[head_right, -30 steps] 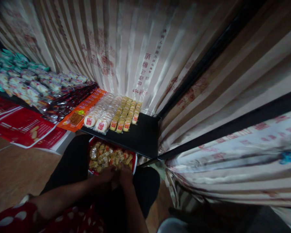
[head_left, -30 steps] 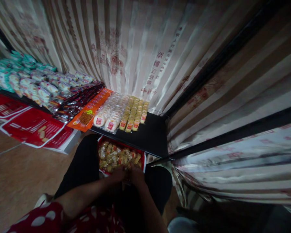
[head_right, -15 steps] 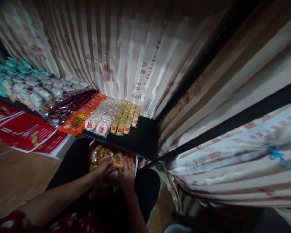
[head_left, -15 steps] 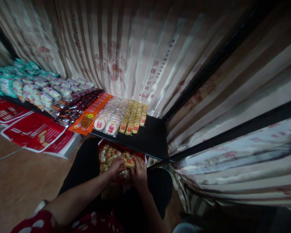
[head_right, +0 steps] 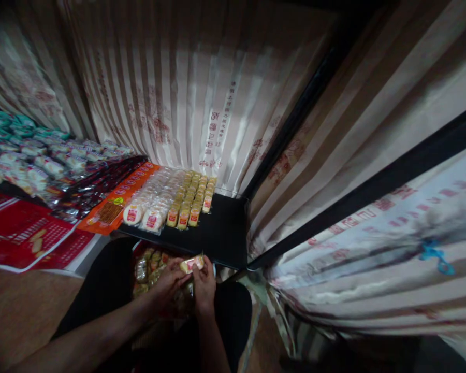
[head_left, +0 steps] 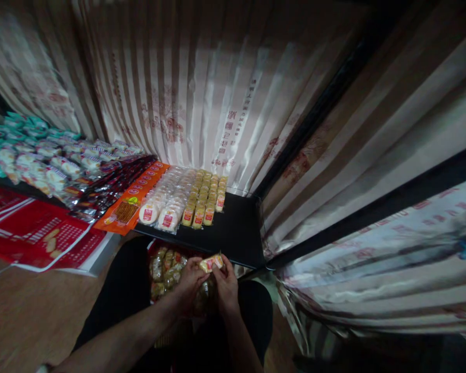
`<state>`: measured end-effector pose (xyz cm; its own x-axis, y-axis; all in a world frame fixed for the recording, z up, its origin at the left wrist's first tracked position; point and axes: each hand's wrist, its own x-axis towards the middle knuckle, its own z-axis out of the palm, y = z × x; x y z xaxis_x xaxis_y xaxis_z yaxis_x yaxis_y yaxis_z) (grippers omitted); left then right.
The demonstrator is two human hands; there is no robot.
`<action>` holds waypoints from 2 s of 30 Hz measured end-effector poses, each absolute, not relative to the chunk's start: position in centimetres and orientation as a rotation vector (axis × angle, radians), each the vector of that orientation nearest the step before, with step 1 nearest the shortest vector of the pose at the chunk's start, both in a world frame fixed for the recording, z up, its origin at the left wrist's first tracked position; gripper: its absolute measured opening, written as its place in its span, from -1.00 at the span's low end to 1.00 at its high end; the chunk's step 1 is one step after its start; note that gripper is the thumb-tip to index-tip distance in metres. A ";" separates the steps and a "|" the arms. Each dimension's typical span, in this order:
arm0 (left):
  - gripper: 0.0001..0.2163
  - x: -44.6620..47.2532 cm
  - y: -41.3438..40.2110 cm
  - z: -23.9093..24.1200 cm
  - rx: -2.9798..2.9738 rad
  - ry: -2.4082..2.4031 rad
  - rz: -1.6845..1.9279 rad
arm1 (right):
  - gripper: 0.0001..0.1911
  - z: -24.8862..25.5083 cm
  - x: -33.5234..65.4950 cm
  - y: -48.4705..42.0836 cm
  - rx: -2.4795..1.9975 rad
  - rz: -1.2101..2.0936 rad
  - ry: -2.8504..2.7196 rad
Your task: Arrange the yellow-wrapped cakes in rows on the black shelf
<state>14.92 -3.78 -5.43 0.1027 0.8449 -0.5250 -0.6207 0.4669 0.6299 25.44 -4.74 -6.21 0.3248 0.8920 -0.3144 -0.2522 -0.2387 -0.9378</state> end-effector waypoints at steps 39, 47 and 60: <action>-0.42 22.7 10.1 -3.9 1.061 1.327 0.994 | -0.48 -5.8 30.3 16.3 -1.527 0.599 -1.243; -0.43 22.7 10.2 -5.3 1.103 1.298 1.024 | -0.72 -5.8 30.0 14.8 -1.730 0.501 -1.260; -0.59 20.3 5.8 -4.5 1.422 1.433 0.959 | -0.55 -4.4 29.0 11.9 -1.728 0.557 -1.187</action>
<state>20.26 5.81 -4.48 0.0384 0.9972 -0.0637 0.3215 0.0481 0.9457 28.98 11.92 -4.44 0.4291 0.8935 0.1324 0.4693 -0.0953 -0.8779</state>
